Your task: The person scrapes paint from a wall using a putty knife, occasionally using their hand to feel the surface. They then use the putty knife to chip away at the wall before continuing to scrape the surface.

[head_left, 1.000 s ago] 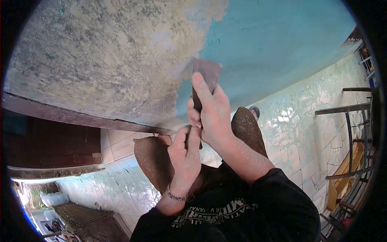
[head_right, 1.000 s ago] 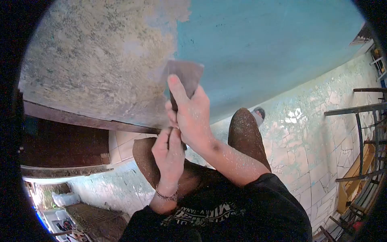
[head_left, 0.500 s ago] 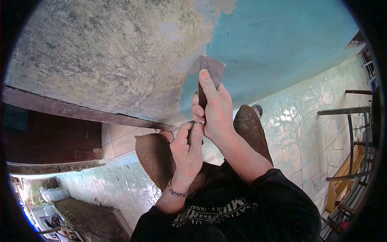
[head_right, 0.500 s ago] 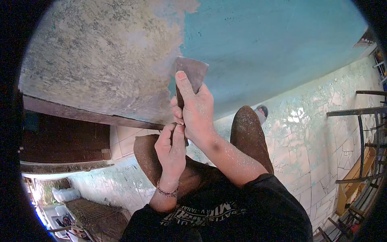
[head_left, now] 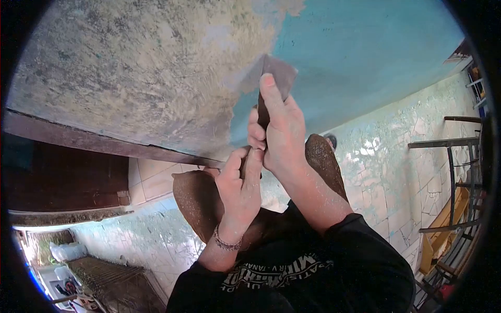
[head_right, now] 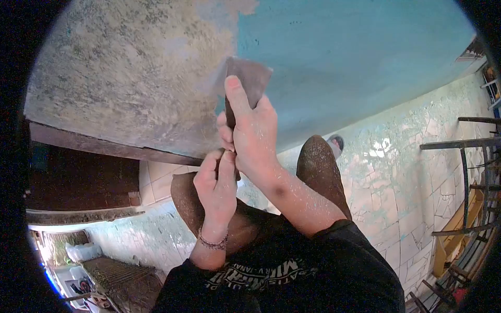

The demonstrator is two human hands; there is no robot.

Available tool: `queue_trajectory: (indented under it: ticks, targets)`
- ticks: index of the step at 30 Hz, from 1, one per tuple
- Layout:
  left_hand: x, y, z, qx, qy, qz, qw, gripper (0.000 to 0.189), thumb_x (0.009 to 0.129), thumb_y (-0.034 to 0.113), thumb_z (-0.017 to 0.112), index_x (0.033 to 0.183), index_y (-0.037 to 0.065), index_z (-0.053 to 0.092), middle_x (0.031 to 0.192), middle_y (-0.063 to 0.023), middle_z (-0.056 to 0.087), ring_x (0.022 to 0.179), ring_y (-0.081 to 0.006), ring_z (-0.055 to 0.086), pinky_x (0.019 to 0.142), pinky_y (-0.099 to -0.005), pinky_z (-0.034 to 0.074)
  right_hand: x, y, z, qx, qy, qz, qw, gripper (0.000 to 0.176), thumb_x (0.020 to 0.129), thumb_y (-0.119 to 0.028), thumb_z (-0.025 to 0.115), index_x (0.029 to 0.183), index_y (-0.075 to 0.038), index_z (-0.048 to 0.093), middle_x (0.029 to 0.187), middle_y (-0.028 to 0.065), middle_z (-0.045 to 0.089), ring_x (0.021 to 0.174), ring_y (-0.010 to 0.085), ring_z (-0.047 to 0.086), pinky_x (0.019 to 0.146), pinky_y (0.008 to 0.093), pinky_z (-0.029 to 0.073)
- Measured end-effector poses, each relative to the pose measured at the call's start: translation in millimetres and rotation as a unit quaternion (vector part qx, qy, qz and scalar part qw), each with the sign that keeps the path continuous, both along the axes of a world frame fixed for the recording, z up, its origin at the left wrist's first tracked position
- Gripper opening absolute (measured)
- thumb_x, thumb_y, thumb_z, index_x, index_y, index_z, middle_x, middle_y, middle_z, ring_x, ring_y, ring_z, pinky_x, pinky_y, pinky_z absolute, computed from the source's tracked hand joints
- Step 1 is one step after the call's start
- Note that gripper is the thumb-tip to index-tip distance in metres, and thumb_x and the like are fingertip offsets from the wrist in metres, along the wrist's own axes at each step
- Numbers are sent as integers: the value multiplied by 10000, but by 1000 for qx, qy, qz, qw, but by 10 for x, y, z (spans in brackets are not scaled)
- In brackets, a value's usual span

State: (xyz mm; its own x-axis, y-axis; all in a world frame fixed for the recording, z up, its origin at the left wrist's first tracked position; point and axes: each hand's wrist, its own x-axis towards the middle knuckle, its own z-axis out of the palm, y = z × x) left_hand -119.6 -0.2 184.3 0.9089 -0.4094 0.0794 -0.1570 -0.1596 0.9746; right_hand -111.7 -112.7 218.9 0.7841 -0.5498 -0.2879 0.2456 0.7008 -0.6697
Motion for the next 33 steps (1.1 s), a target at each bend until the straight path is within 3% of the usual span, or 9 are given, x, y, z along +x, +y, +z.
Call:
queue_trajectory:
  ticks: [4,16,33]
  targets:
    - [-85,-1,-97,7,-26,2,1000,190,1000,141,535,947,-22,618,685,41,523,599,-20,435,516,-201,347,-27,-6,-53,-28,15,6,999,394,923,-446,638,914,-108,436,609,6,451,425,85,393,368,242,293]
    - [-130,-14,-165,-25,53,0,998,209,1005,152,522,976,-32,617,697,44,524,587,-18,427,502,-194,330,-46,-32,-77,-4,44,15,999,439,904,-471,658,898,-101,421,610,16,449,442,80,404,373,233,289]
    - [-52,-82,-270,-44,11,4,999,183,1004,136,515,972,-19,608,661,42,505,551,-16,407,479,-195,313,-10,-67,-37,-33,24,-6,999,413,919,-455,644,901,-106,424,592,6,447,419,80,388,372,236,275]
